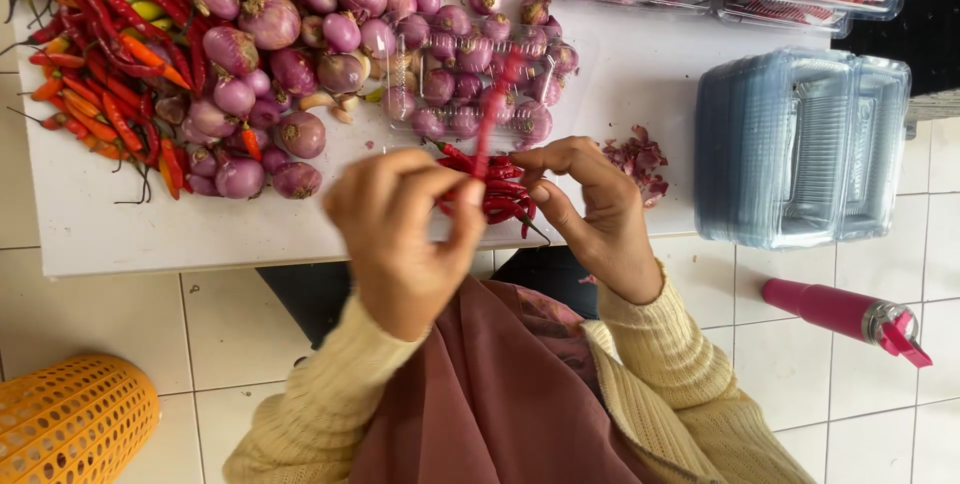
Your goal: The person sorts red chilies from a large pile of red onions and chilies on a table, placing them into a plastic container by hand before closing the container.
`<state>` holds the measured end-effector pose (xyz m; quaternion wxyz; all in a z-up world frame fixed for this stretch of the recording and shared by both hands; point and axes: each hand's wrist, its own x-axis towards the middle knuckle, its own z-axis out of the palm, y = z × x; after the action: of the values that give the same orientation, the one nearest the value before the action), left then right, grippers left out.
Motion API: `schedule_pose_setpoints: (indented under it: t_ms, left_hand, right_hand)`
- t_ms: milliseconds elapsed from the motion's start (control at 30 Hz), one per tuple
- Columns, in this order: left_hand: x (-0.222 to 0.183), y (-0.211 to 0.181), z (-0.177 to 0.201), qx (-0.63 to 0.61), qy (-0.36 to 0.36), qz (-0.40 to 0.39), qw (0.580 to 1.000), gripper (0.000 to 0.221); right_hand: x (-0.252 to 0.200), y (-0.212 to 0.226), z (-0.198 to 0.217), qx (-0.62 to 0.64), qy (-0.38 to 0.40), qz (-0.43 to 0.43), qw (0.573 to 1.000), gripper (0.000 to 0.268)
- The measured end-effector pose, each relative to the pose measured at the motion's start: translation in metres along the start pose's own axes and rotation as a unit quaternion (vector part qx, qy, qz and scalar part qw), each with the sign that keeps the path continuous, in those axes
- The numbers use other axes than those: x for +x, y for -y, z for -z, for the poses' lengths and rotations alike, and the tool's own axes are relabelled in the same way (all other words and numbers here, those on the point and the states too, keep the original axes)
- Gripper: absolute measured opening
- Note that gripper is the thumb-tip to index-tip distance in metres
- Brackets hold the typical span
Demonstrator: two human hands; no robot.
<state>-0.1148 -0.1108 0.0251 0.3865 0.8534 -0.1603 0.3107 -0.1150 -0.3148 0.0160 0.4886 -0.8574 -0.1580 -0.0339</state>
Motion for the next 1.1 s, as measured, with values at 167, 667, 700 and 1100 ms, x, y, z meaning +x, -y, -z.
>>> schedule_pose_setpoints:
  t_ms: [167,667,700,1100]
  left_hand:
    - [-0.031,-0.007,-0.040,-0.013,-0.038,0.030,0.999,0.013]
    - [-0.040,0.025,0.015,0.009,0.093,0.026,0.995,0.021]
    - [-0.042,0.028,0.013,0.011,0.093,0.027,0.995,0.021]
    - [-0.058,0.048,-0.016,0.173,0.143,-0.002,0.975,0.004]
  right_hand:
    - [0.000,-0.016,-0.010,0.242,-0.016,-0.022,0.970,0.020]
    - [0.005,-0.033,-0.027,-0.140,0.012,0.114,0.983,0.011]
    - [0.003,-0.032,-0.029,-0.138,0.013,0.114,0.984,0.011]
    - [-0.022,-0.067,0.004,-0.244,0.000,0.091,0.966,0.021]
